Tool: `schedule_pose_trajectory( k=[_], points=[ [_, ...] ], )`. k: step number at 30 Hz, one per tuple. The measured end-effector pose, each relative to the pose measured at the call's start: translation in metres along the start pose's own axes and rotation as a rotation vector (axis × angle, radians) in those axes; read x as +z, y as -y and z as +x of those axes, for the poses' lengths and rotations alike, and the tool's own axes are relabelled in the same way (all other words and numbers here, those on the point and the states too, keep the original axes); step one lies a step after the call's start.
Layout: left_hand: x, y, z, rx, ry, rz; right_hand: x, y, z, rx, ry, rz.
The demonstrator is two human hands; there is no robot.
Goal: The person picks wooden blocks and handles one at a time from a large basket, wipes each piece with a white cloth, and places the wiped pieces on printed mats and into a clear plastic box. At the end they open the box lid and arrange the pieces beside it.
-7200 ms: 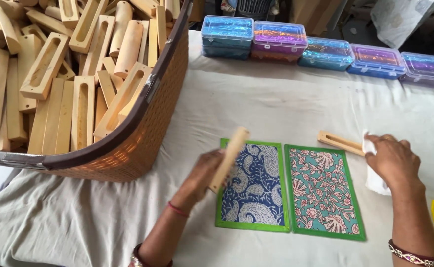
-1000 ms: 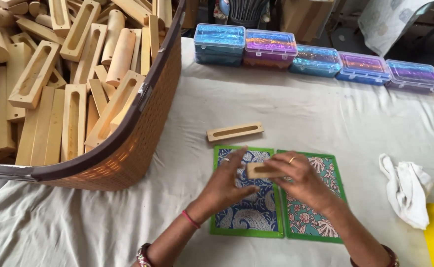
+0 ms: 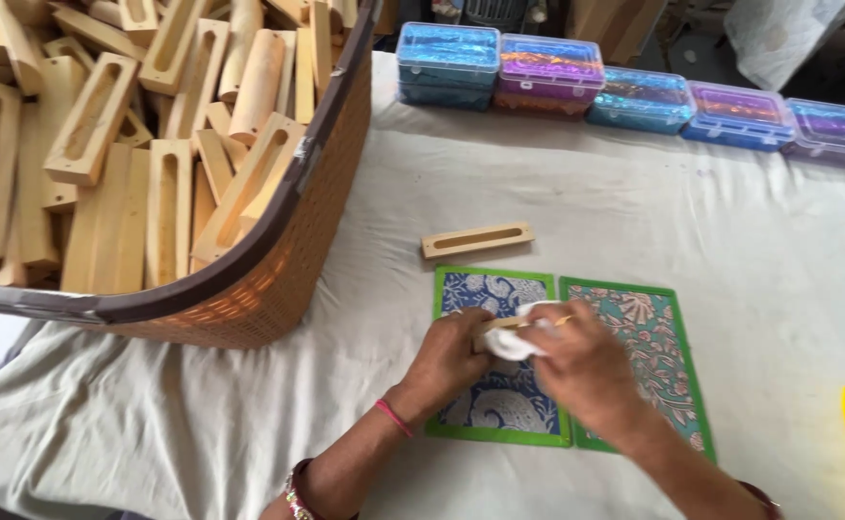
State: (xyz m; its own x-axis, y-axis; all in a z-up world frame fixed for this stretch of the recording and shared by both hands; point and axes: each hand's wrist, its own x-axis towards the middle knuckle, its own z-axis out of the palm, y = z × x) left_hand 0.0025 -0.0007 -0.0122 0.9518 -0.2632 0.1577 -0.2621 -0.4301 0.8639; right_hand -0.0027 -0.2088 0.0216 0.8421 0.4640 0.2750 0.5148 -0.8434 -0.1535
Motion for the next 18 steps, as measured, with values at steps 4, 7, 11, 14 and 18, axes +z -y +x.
schedule_pose_trajectory(
  k=[4,7,11,14,18],
  points=[
    [0.004,0.009,-0.004,0.058,-0.024,-0.068,0.036,0.028,0.01,-0.088,0.107,-0.178],
    [0.01,0.017,-0.005,0.082,-0.039,0.038,0.026,0.014,0.008,-0.076,0.167,-0.15],
    [0.006,0.005,-0.005,-0.034,0.028,0.068,0.006,-0.037,-0.006,0.135,0.301,-0.231],
    [0.005,-0.001,-0.003,-0.058,0.066,0.141,-0.004,-0.061,-0.011,0.223,0.237,-0.253],
    [0.009,0.003,-0.009,0.004,-0.018,0.146,0.008,-0.025,-0.013,0.235,0.413,-0.361]
  ],
)
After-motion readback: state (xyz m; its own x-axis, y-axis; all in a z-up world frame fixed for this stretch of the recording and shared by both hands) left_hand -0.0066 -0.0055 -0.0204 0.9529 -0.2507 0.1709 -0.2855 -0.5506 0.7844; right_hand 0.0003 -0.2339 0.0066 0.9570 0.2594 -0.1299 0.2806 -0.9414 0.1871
